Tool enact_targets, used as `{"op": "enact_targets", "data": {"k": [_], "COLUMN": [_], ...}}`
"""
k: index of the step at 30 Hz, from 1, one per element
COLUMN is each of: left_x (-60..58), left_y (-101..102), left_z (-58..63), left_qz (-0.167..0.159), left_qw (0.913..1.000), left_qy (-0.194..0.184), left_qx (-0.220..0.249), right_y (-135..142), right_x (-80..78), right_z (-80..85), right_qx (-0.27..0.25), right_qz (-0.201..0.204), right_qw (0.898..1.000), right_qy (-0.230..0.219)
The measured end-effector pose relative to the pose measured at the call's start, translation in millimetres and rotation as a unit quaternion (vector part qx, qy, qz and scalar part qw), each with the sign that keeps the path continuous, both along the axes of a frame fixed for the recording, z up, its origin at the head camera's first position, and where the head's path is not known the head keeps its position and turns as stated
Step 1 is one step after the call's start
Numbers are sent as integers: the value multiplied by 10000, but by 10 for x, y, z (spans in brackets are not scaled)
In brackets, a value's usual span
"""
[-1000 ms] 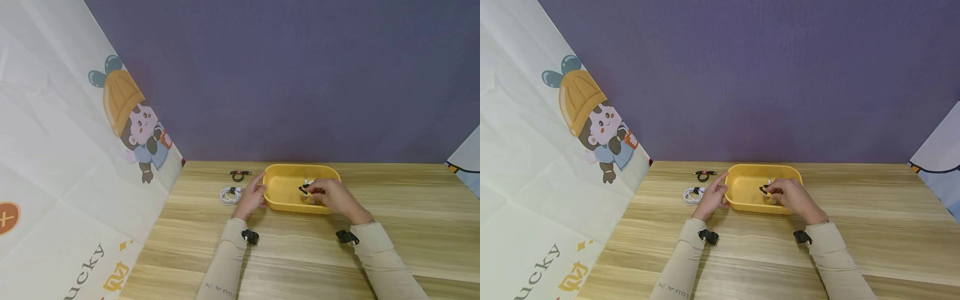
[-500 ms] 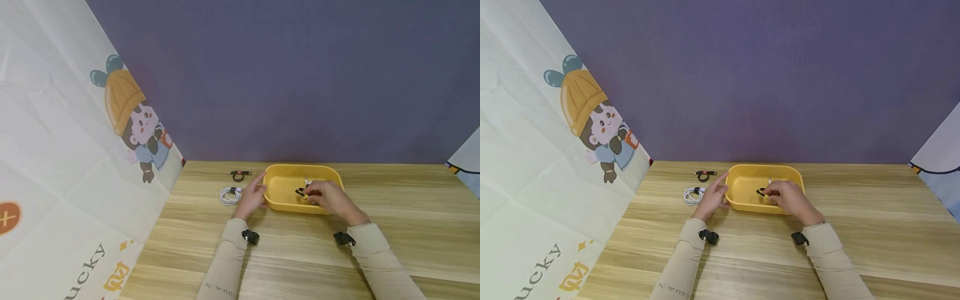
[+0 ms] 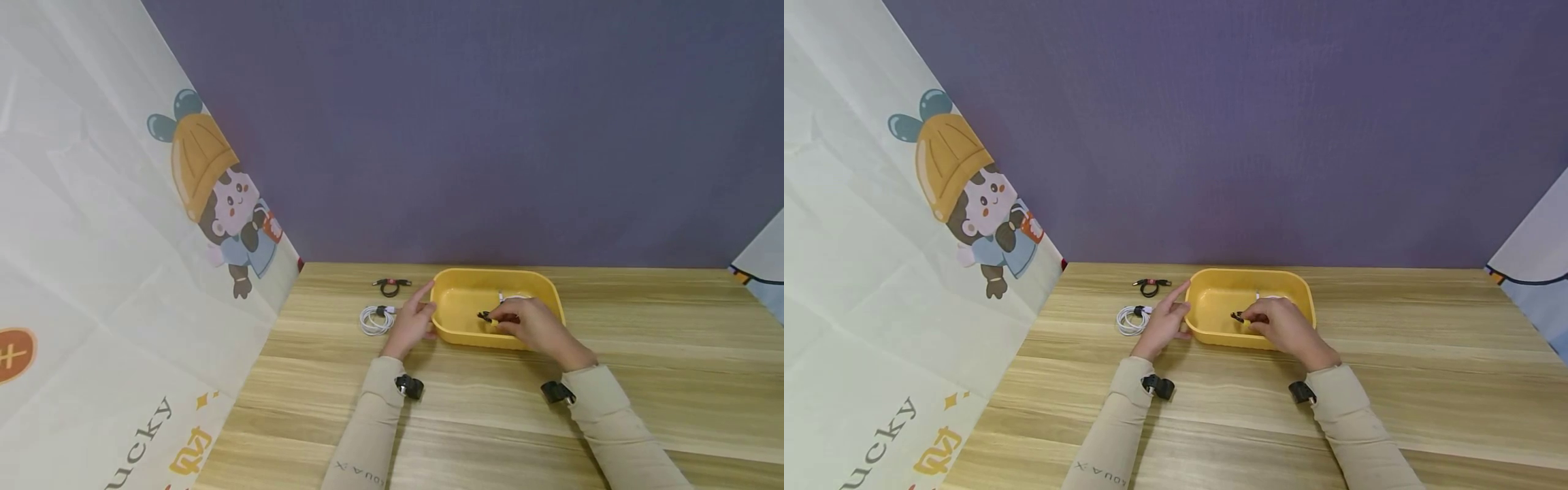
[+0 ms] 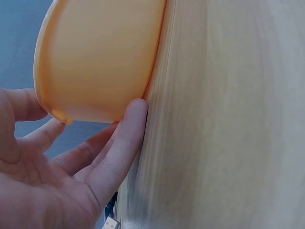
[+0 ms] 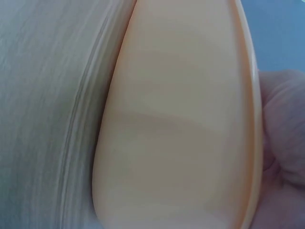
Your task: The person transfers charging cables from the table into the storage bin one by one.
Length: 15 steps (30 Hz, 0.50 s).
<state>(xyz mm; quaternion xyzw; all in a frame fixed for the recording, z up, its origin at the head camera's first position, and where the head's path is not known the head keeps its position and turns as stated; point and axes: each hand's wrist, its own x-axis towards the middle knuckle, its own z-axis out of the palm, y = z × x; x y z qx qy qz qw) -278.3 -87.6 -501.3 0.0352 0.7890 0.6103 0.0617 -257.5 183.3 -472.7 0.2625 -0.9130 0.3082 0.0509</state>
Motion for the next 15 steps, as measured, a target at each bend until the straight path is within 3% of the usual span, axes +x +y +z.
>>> {"op": "enact_targets", "data": {"k": [15], "left_x": [2], "left_y": [9], "left_z": [2], "left_qz": [-10], "left_qw": [10000], "left_qy": [-17], "left_qx": [-56], "right_y": [5], "right_x": [-21], "right_z": [-14], "right_qx": [-4], "right_qz": [69], "right_qw": [9997], "right_qy": [-224]}}
